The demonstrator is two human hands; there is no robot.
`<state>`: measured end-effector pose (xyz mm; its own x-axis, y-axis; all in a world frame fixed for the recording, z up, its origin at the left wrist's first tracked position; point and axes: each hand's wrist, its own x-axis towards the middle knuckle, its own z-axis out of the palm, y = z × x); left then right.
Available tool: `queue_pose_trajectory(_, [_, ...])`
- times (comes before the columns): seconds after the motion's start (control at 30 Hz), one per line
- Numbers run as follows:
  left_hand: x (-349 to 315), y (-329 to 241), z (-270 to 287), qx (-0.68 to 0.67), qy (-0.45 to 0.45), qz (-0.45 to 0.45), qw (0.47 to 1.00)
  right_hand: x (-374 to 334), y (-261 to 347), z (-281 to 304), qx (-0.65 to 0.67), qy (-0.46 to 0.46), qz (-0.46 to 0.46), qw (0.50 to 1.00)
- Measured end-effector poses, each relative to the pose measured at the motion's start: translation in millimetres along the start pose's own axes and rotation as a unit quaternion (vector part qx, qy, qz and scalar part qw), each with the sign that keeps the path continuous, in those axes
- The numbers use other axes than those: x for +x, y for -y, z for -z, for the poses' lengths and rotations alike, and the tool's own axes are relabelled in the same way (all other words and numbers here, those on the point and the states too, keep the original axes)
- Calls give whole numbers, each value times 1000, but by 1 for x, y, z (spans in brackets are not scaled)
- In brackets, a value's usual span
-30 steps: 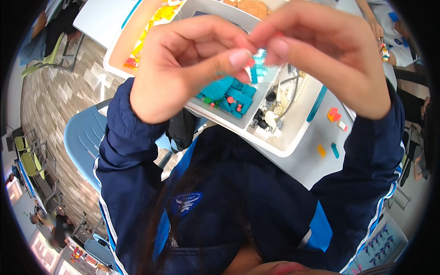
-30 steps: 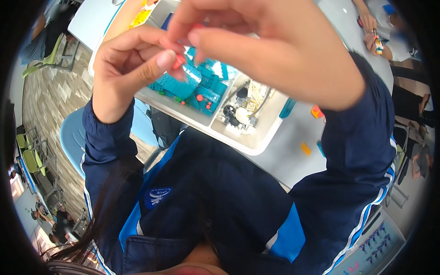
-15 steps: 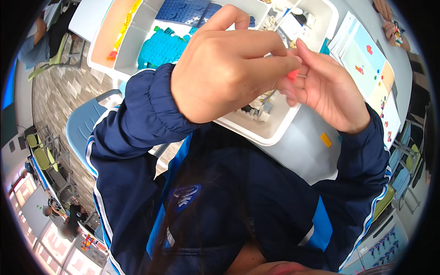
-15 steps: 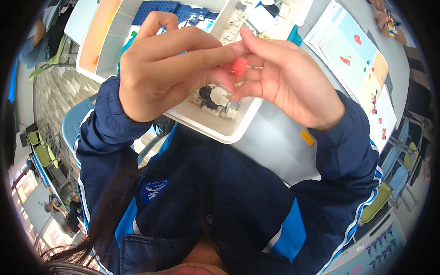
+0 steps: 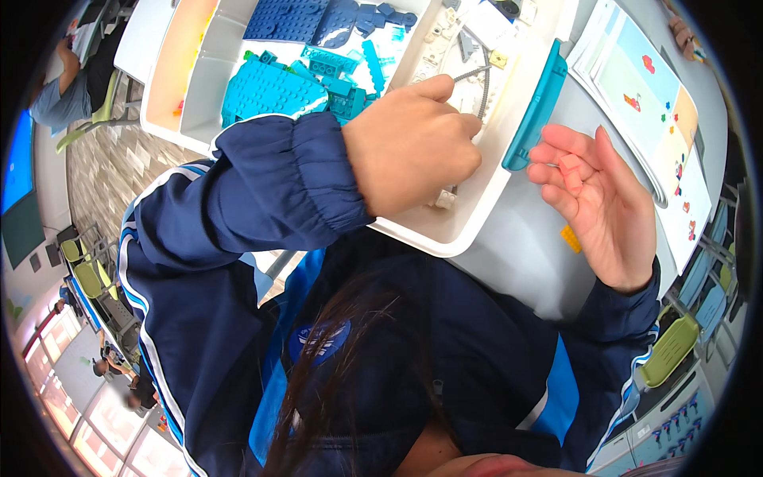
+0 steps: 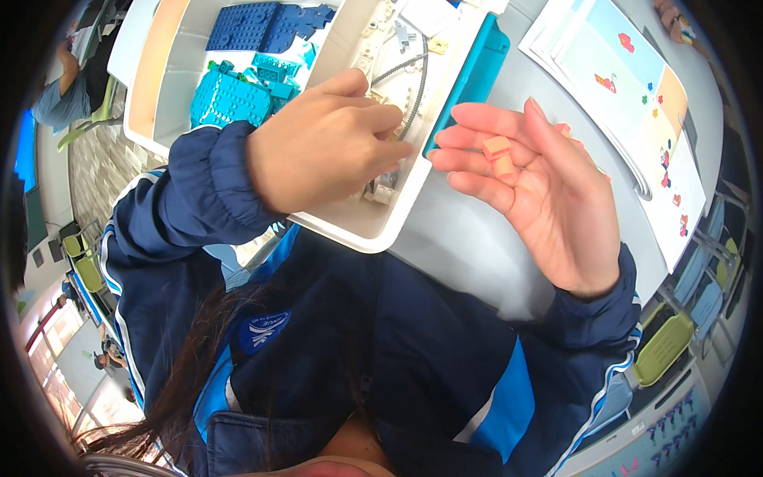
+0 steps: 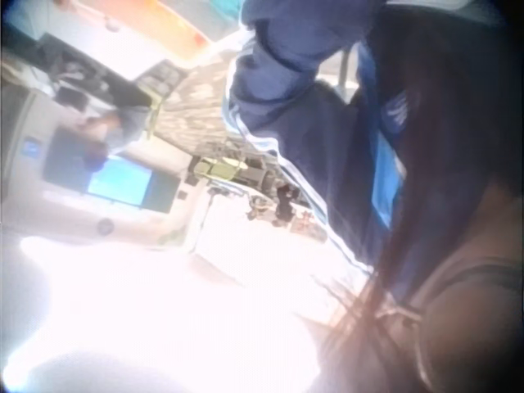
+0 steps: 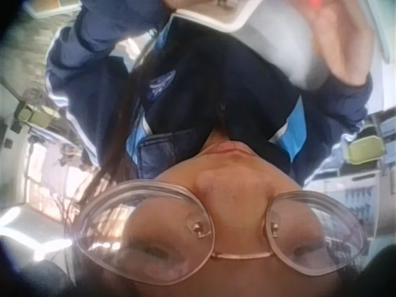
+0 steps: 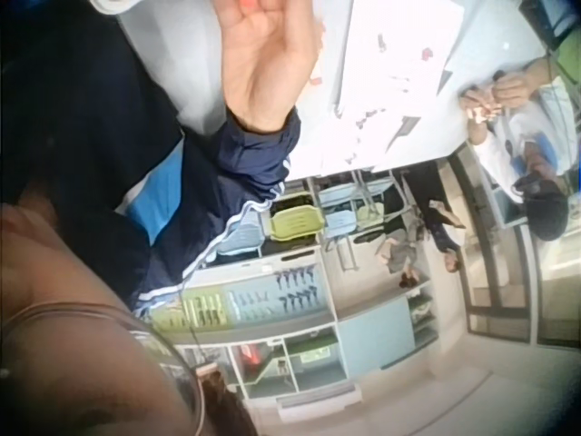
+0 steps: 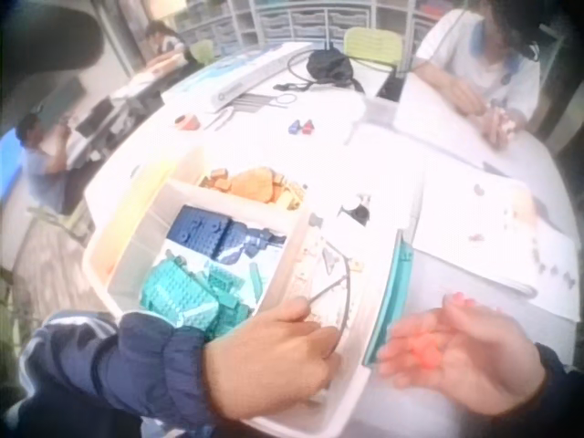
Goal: The person assembles small colorful plastic building blocks by hand, selecting pieces from a compartmentalized tray and snapping them together on a white table. The person repeatedly picks, aligns, and connects blocks to form small structures, occasionally adjusting the arrangement.
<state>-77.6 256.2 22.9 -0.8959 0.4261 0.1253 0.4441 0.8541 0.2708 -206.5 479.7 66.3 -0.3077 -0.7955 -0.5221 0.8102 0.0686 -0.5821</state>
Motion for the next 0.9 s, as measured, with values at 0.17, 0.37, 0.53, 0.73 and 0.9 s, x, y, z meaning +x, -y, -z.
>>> queue_pose_trajectory(0.17, [2,-5,-10,41,30,18,999,1,-12,20,54,82,17,995])
queue_pose_trajectory(0.37, [4,-4,-8,57,10,-10,998,1,-24,20,85,98,12,991])
queue_pose_trajectory(0.53, [1,-6,21,-73,-122,79,987,-9,-28,4,17,53,35,998])
queue_pose_trajectory(0.73, [-4,-34,55,-166,-164,56,971,-15,-35,-14,42,35,14,998])
queue_pose_trajectory(0.9, [-2,-36,32,-167,-144,70,973,-11,-47,-12,105,54,-14,993])
